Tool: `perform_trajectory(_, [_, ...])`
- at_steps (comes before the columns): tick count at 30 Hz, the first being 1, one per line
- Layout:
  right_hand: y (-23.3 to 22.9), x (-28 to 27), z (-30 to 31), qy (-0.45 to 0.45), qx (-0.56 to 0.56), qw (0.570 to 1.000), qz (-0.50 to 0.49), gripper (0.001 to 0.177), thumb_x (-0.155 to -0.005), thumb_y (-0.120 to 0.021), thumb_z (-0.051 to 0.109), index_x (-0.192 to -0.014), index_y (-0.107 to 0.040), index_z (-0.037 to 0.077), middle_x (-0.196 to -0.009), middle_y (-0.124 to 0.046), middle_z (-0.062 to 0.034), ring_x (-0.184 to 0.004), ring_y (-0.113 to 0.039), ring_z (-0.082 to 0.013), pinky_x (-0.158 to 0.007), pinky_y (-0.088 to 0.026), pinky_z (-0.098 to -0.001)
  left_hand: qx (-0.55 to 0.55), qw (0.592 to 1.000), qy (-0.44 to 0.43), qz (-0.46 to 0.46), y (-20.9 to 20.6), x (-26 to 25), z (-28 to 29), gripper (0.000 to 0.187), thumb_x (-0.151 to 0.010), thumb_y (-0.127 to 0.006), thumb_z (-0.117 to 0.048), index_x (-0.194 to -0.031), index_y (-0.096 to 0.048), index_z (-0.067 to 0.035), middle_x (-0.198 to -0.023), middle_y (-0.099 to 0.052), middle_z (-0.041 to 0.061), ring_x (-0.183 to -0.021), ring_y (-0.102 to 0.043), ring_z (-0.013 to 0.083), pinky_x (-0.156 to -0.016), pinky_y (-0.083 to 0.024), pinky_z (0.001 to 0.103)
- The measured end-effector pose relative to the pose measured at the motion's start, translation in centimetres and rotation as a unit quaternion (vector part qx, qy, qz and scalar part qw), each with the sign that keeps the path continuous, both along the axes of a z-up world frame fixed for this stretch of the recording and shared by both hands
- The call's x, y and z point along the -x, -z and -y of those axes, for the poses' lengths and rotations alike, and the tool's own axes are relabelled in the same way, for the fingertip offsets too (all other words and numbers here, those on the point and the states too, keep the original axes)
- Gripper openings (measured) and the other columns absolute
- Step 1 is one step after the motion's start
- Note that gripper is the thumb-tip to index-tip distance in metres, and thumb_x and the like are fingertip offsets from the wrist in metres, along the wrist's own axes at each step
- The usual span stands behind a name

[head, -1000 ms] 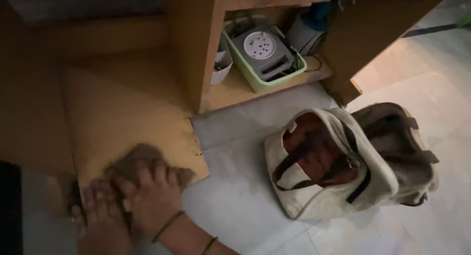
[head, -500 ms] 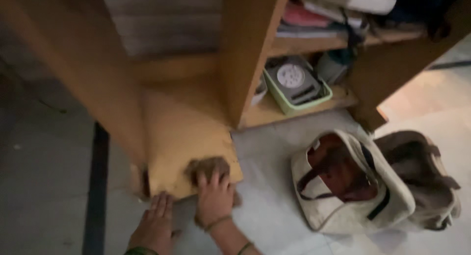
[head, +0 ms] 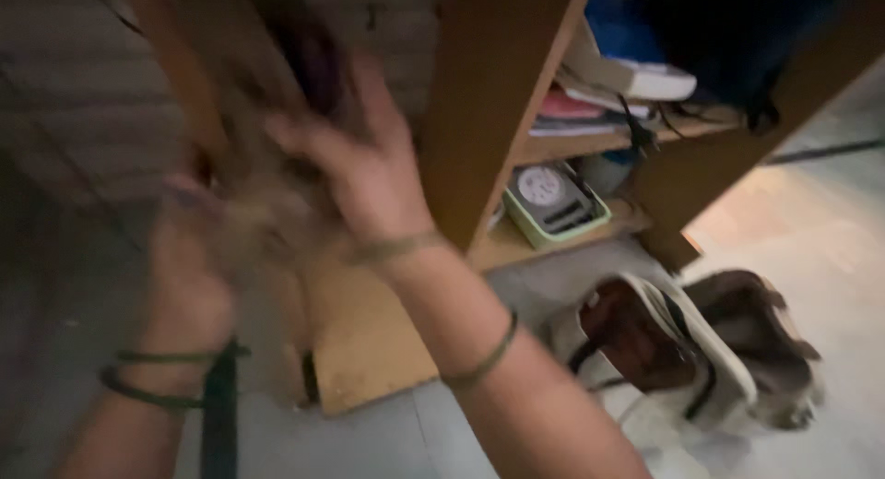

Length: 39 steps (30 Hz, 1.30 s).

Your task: The person wipes the side and top surfaces of a worn wooden desk using a cloth. They open a drawer, place a comb and pen on the desk, and continue wiping the drawer front and the lower frame of the desk.

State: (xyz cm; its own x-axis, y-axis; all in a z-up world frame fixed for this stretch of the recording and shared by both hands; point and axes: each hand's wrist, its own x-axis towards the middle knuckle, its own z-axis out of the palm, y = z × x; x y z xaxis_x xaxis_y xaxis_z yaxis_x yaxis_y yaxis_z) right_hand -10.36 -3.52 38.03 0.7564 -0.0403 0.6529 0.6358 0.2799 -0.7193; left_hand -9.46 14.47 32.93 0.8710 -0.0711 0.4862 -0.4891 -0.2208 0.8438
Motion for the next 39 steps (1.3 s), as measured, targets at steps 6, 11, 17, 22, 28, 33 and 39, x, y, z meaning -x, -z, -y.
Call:
perform_trajectory(6, [-1.9,-3.1,-4.6,0.056,0.104,0.986,0.122,0.077,-0.099,-0.081,0.024,-0.156,-0.035,0.001,-0.144,-0.049,-0.0114,-0.135,-0.048,-0.0213,-0.119,-0.044,-0.0357,0.151,0.983,0.020,-0.099,3.9,-2.3,-1.7,0.066,-0.111,-0.036,-0.054,-0.153,-0.040,-0.003,-0.134,-0.051,0.015,-0.108,-0.048,0.0206,-0.093,-0.041,0.033])
perform_trajectory(11, [4.1,-1.1,-5.1,0.004,0.051,0.999,-0.001,0.082,-0.095,-0.076,0.013,-0.160,-0.028,-0.004,-0.148,-0.046,-0.0177,-0.140,-0.045,-0.0250,-0.124,-0.042,-0.0397,0.246,0.948,0.147,-0.138,-0.5,-0.5,-0.4,0.104,-0.091,-0.023,-0.084,-0.165,-0.025,-0.010,-0.160,-0.046,0.009,-0.140,-0.053,0.0277,-0.107,-0.050,0.044])
perform_trajectory(17, [4.2,1.0,-5.7,0.050,0.077,0.985,-0.148,0.083,-0.087,-0.073,0.011,-0.157,-0.031,-0.005,-0.143,-0.055,-0.0180,-0.134,-0.055,-0.0277,-0.112,-0.048,-0.0393,0.189,0.963,0.060,-0.185,-0.2,-0.8,-1.5,0.117,-0.088,-0.016,-0.091,-0.164,-0.038,-0.005,-0.139,-0.040,0.035,-0.111,-0.041,0.0480,-0.108,-0.040,0.057])
perform_trajectory(22, [-4.2,3.9,-6.7,0.192,0.165,0.967,-0.021,0.076,-0.083,-0.076,0.012,-0.149,-0.043,-0.007,-0.137,-0.062,-0.0236,-0.135,-0.061,-0.0349,-0.112,-0.051,-0.0432,0.291,0.904,0.101,-0.296,-0.8,-1.9,-2.4,0.116,-0.086,-0.012,-0.089,-0.163,-0.044,-0.008,-0.135,-0.048,0.026,-0.106,-0.045,0.0403,-0.106,-0.039,0.053])
perform_trajectory(28, [-8.8,2.8,-8.9,0.462,0.414,0.771,0.146,0.078,-0.089,-0.070,0.017,-0.158,-0.035,0.024,-0.163,-0.040,-0.0213,-0.139,-0.045,-0.0471,-0.106,-0.051,-0.0485,0.264,0.903,0.156,-0.301,1.3,-2.9,-2.1,0.113,-0.084,-0.010,-0.086,-0.161,-0.040,-0.009,-0.142,-0.051,0.011,-0.116,-0.047,0.0282,-0.110,-0.035,0.044])
perform_trajectory(33, [-2.0,2.7,-6.9,0.500,0.506,0.669,0.215,0.074,-0.103,-0.060,0.008,-0.160,-0.026,0.041,-0.174,-0.016,-0.0079,-0.136,-0.046,-0.0382,-0.102,-0.049,-0.0438,0.257,0.913,0.154,-0.276,5.4,-4.1,-4.6,0.110,-0.083,-0.009,-0.083,-0.159,-0.036,-0.009,-0.148,-0.053,-0.001,-0.124,-0.050,0.0182,-0.113,-0.032,0.036])
perform_trajectory(39, [2.4,4.5,-3.5,0.409,0.644,0.602,0.234,0.076,-0.090,-0.071,0.027,-0.157,-0.038,0.042,-0.173,-0.021,-0.0047,-0.132,-0.053,-0.0420,-0.091,-0.051,-0.0587,0.081,0.956,0.064,-0.276,9.3,-2.7,-4.2,0.081,-0.100,-0.013,-0.064,-0.156,-0.034,-0.008,-0.158,-0.041,0.010,-0.142,-0.039,0.0253,-0.121,-0.024,0.043])
